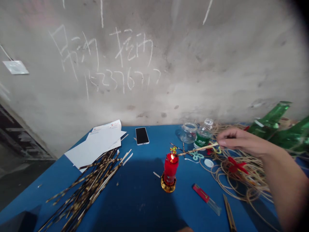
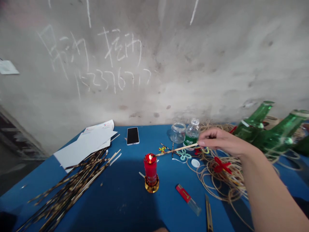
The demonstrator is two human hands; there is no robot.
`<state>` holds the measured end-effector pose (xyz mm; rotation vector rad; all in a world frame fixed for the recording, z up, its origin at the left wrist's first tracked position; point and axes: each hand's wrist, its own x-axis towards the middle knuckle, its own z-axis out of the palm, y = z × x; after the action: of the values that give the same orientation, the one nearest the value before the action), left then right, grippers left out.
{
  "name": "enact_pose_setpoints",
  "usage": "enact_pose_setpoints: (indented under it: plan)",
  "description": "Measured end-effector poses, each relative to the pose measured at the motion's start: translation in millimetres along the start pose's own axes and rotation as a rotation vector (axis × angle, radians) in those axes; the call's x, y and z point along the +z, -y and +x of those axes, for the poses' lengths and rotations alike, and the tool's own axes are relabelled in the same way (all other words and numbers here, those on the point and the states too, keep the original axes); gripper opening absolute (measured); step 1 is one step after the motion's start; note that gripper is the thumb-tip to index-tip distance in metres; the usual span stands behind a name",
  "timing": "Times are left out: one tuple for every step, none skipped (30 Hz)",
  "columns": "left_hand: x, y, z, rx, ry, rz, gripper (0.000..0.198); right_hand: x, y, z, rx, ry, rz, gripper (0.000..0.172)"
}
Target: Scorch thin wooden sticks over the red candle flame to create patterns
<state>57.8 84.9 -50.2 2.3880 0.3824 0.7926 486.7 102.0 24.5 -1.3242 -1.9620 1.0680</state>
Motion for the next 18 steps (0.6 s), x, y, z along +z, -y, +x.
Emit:
enact_pose_setpoints:
  plan:
    - [-2.2, 0, 1, -0.003, 0.0, -0.003, 0.066, 0, 0, 0, 0.001, -0.001, 0.0, 0.055]
    - [-2.9, -1, 2, -0.006, 0.002, -0.007, 0.066, 1, 1, 0, 0.001, -0.001, -0.001, 0.055]
    - [-2.3, -2, 2, -0.009, 0.005, -0.01, 0.065, 1, 1, 1, 0.002, -0.001, -0.001, 0.055]
    - [-0.6, -4, 3, -0.011, 0.008, -0.014, 0.064, 2, 2, 1, 0.002, -0.001, -0.002, 0.055]
    - [2.2, -6, 3, -0.012, 0.012, -0.018, 0.063, 2, 2, 1, 0.002, 0.0, -0.003, 0.055]
    - [5.9, -9, 4, -0.013, 0.016, -0.022, 0.063, 3, 3, 2, 0.002, 0.002, -0.004, 0.055]
    - [10.4, -12, 4, -0.014, 0.02, -0.026, 0.063, 3, 3, 2, 0.002, 0.003, -0.005, 0.055]
    - [15.6, -15, 4, -0.014, 0.025, -0.029, 0.062, 3, 3, 2, 0.001, 0.003, -0.005, 0.055]
    - [21.3, -18, 4, -0.015, 0.029, -0.033, 0.063, 3, 3, 2, 0.001, 0.002, -0.006, 0.054]
    - [27.3, -22, 4, -0.015, 0.034, -0.037, 0.062, 3, 2, 3, 0.001, 0.002, -0.006, 0.054]
    - [33.6, -25, 4, -0.014, 0.038, -0.041, 0.062, 3, 2, 3, 0.001, 0.001, -0.006, 0.053]
    - [39.9, -28, 3, -0.014, 0.041, -0.045, 0.062, 3, 2, 3, 0.002, 0.002, -0.007, 0.053]
    - [46.0, -30, 3, -0.014, 0.044, -0.048, 0.063, 3, 1, 3, 0.003, 0.004, -0.008, 0.053]
    - [51.8, -32, 2, -0.014, 0.047, -0.052, 0.062, 3, 1, 3, 0.004, 0.006, -0.009, 0.053]
    - [57.1, -34, 1, -0.015, 0.049, -0.055, 0.062, 3, 0, 3, 0.005, 0.009, -0.01, 0.053]
    - [61.9, -35, 1, -0.016, 0.051, -0.058, 0.061, 3, -1, 4, 0.005, 0.011, -0.01, 0.053]
    - [66.2, -36, 0, -0.017, 0.053, -0.06, 0.061, 3, -1, 4, 0.004, 0.014, -0.009, 0.052]
    - [70.1, -38, 0, -0.019, 0.055, -0.062, 0.061, 3, -2, 5, 0.002, 0.019, -0.008, 0.051]
